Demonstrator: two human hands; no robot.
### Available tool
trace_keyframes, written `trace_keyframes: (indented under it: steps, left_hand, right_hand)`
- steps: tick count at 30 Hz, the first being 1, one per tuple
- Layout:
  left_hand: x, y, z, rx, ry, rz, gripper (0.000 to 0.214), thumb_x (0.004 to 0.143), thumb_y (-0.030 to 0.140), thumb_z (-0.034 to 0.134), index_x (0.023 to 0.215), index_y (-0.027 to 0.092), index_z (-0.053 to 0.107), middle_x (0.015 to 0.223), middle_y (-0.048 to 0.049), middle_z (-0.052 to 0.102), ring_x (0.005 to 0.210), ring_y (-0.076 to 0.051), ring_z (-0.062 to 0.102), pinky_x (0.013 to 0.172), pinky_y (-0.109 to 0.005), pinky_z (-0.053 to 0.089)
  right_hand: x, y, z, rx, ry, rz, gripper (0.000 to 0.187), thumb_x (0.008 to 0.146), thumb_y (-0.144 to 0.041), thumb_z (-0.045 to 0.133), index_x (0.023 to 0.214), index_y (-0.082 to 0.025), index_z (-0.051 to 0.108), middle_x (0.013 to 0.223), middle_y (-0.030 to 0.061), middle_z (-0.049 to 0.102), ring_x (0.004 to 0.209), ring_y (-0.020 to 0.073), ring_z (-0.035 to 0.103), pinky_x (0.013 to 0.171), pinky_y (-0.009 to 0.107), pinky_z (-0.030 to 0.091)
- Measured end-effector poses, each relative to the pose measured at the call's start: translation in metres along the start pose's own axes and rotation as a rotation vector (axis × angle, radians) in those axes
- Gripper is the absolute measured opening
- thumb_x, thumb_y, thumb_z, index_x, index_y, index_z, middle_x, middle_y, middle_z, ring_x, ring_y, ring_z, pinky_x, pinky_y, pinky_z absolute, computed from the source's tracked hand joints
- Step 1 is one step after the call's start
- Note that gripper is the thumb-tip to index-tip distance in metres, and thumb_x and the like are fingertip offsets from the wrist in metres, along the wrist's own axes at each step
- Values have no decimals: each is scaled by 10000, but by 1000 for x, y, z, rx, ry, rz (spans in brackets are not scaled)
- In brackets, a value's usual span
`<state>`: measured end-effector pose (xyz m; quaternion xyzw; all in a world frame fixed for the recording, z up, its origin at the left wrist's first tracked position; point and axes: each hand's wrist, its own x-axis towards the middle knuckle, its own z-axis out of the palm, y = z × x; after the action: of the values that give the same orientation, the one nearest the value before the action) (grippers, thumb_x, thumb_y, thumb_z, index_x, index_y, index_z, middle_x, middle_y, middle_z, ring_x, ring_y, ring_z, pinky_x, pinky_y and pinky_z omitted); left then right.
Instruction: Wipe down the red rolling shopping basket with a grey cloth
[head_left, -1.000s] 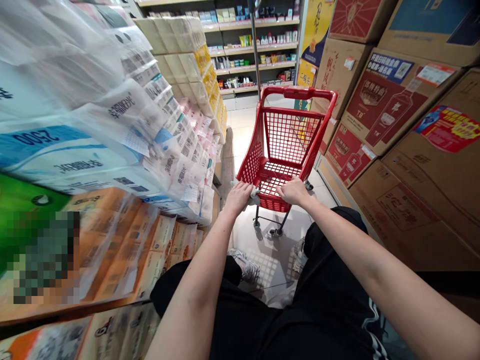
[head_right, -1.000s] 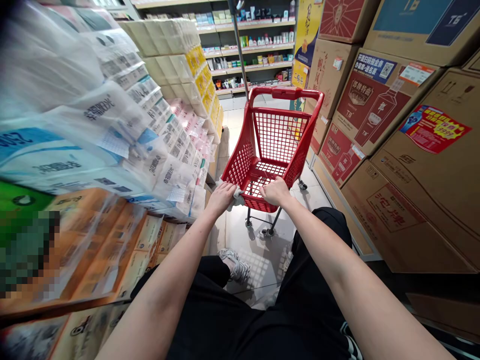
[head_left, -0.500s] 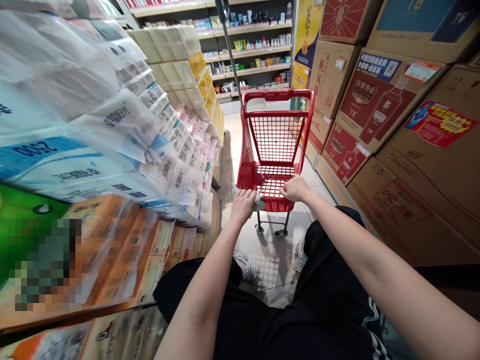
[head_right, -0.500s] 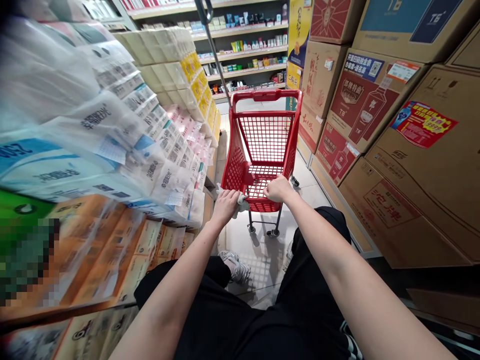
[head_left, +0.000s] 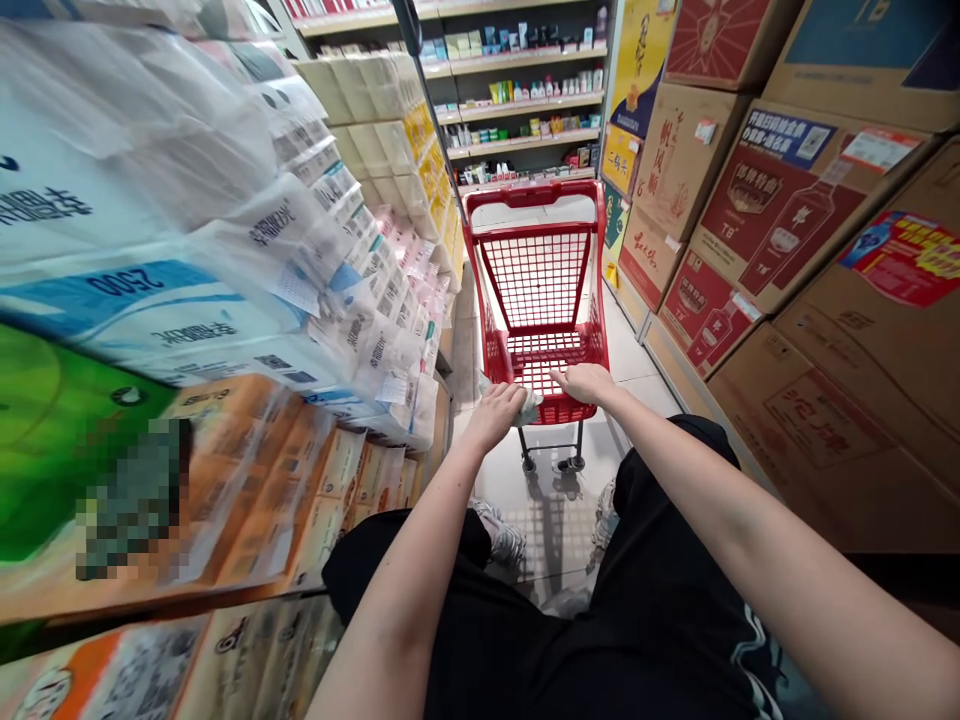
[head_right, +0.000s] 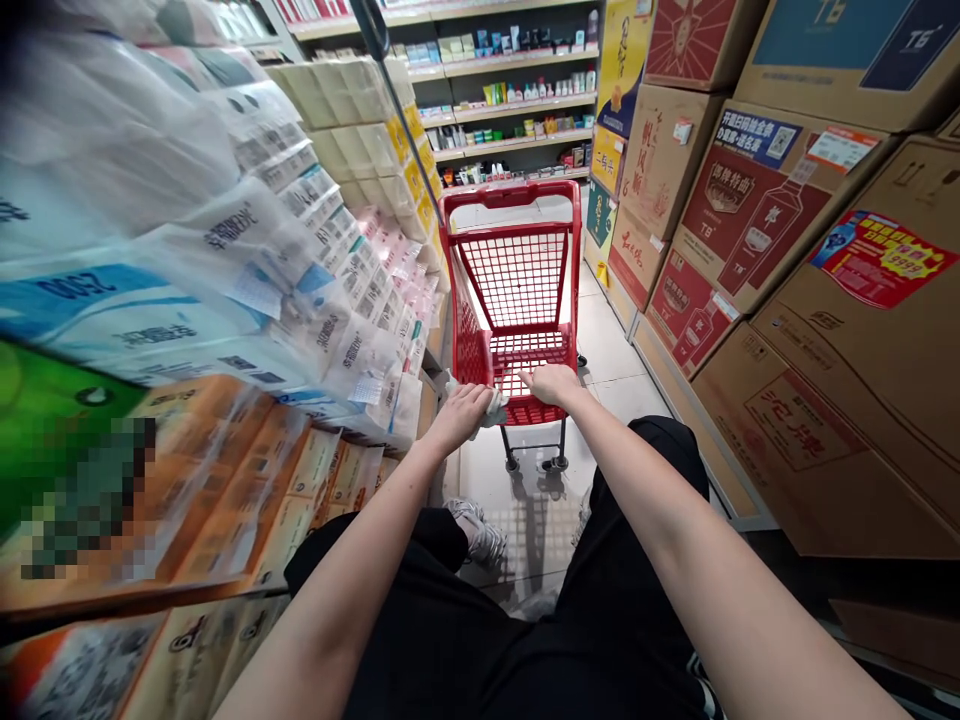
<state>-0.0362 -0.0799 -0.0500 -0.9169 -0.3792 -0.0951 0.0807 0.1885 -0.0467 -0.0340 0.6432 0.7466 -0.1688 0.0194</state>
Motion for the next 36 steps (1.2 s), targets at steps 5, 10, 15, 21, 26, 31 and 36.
trace_keyframes:
  steps: [5, 10, 15, 21, 26, 31, 36]
  left_hand:
    - [-19, -40, -10, -41, 0, 79, 213, 884, 118, 432, 1035, 181, 569, 1123, -105, 609, 1194, -231, 498, 1035, -416, 371]
    - [-30, -63, -10, -47, 52, 34, 312, 870, 55, 396, 1089, 200, 565, 1351, -70, 508, 1424, -230, 214, 1155, -551, 155]
    - [-23, -55, -11, 7, 21, 78, 314, 880, 36, 384, 1089, 175, 572, 1214, -82, 583, 1441, -223, 128, 1168, -495, 167]
    - [-9, -60, -19, -58, -45, 187, 257, 866, 64, 477, 1062, 176, 600, 1147, -86, 632, 1376, -204, 330, 1173, -468, 175]
    - [-5, -63, -18, -195, -76, 197, 237, 858, 86, 517, 1040, 196, 620, 1207, -67, 626, 1359, -153, 360, 1156, -389, 263]
    - [-31, -34, 9, -407, 181, -156, 381, 893, 104, 393, 1226, 217, 538, 1437, -62, 439, 1387, -170, 309, 1036, -326, 432]
    - [-52, -15, 40, -607, 562, -771, 301, 919, 240, 394, 1164, 156, 547, 1156, -113, 621, 1101, -219, 585, 952, -387, 481]
  right_hand:
    - [-1, -9, -3, -17, 10, -20, 710, 933, -581, 129, 914, -154, 695, 1014, 152, 692, 952, 271, 634, 757, 334, 436]
    - [1, -11, -4, -12, 13, -2, 676, 939, -557, 153, 842, -162, 692, 941, 136, 699, 862, 255, 643, 712, 321, 431]
    - [1, -10, -2, -34, 98, 18, 647, 947, -513, 174, 793, -160, 693, 879, 134, 703, 830, 251, 645, 705, 319, 419]
    - [1, -36, 10, 23, 179, 58, 737, 946, -534, 90, 828, -149, 707, 915, 153, 702, 854, 257, 647, 710, 327, 419]
    - [4, -60, 14, 109, 102, 125, 712, 929, -579, 131, 940, -159, 705, 1003, 155, 696, 924, 270, 641, 739, 331, 427]
    - [4, -53, 13, 130, 108, 152, 693, 925, -581, 145, 992, -165, 696, 1068, 149, 682, 946, 266, 635, 732, 317, 426]
    - [2, -49, 12, 130, 95, 165, 689, 923, -583, 157, 946, -160, 700, 1014, 154, 690, 911, 267, 640, 722, 314, 424]
